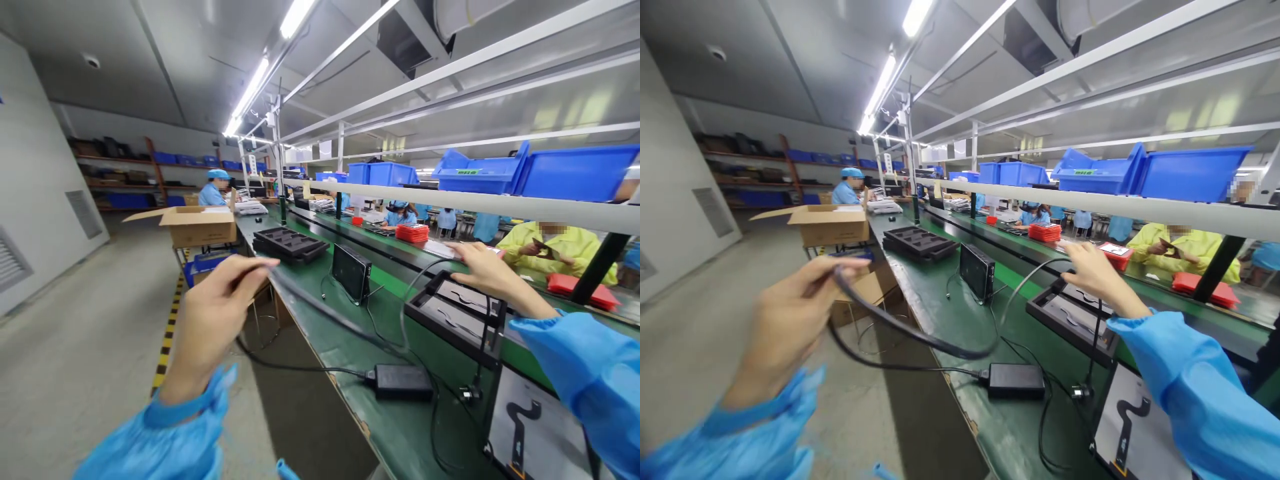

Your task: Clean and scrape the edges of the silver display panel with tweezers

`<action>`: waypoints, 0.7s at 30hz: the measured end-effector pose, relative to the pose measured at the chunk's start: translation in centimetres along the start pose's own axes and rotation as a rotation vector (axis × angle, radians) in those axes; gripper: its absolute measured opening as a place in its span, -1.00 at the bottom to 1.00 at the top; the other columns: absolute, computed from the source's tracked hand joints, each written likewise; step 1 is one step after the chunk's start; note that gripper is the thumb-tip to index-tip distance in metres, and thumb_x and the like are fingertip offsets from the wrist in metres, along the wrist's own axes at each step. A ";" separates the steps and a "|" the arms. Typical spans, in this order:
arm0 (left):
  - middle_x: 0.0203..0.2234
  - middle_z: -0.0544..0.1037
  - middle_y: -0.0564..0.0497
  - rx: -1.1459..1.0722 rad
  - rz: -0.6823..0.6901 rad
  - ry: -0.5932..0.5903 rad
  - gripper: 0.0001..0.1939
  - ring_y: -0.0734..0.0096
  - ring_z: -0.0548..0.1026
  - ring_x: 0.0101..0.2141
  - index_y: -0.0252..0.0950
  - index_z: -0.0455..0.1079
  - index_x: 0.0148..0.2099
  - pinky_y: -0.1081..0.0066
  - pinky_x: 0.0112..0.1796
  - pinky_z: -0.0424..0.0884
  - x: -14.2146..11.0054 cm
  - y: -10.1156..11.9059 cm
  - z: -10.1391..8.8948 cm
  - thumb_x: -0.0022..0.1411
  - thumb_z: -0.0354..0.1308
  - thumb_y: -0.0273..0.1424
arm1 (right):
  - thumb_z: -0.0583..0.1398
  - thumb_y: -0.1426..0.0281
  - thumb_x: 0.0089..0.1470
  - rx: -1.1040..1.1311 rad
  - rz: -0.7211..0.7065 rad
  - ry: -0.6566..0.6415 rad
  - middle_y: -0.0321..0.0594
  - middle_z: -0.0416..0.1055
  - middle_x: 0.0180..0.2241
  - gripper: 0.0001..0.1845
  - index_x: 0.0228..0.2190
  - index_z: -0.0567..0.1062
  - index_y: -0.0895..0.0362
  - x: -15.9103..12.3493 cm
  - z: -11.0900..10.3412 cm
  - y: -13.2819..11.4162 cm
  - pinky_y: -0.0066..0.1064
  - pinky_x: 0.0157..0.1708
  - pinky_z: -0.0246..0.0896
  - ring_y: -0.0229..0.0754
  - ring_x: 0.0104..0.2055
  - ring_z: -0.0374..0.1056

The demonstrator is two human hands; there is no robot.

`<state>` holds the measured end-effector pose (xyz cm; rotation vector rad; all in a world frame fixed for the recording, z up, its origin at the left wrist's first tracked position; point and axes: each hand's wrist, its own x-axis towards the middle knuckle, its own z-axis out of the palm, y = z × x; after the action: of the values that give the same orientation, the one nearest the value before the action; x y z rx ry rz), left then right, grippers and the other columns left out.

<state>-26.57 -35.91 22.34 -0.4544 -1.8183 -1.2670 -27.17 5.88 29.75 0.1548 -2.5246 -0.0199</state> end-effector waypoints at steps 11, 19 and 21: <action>-0.30 0.43 0.03 -0.407 0.421 -0.350 -0.73 0.45 0.42 -0.24 -0.29 0.55 -0.06 0.39 -0.13 0.42 8.8 8.0 10.3 0.26 0.12 -0.58 | 0.27 0.04 0.11 1.134 -0.250 -0.131 -0.35 0.35 -0.44 -0.50 -0.12 0.28 0.13 2.7 -1.6 -16.7 -0.42 -0.53 0.43 -0.26 -0.48 0.40; -0.36 0.45 0.06 -0.451 0.448 -0.542 -0.81 0.47 0.47 -0.29 -0.36 0.58 -0.15 0.34 -0.17 0.44 9.4 9.8 11.7 0.21 0.24 -0.63 | 0.22 0.27 0.19 1.241 -0.081 -0.671 -0.33 0.35 -0.46 -0.80 -0.35 0.44 0.17 4.5 2.1 -18.2 -0.56 -0.62 0.38 -0.35 -0.54 0.36; -0.33 0.45 0.06 -0.346 0.543 -0.534 -0.79 0.43 0.48 -0.23 -0.32 0.57 -0.11 0.33 -0.12 0.44 8.8 10.2 10.8 0.23 0.23 -0.61 | 0.19 0.20 0.22 1.299 -0.112 -0.620 -0.29 0.40 -0.45 -0.70 -0.43 0.43 0.16 4.4 3.0 -18.4 -0.55 -0.60 0.39 -0.33 -0.53 0.39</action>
<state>-29.21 -23.42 34.04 -1.4856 -1.7012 -1.1289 -30.56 -12.98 28.92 0.8923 -2.6527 1.7479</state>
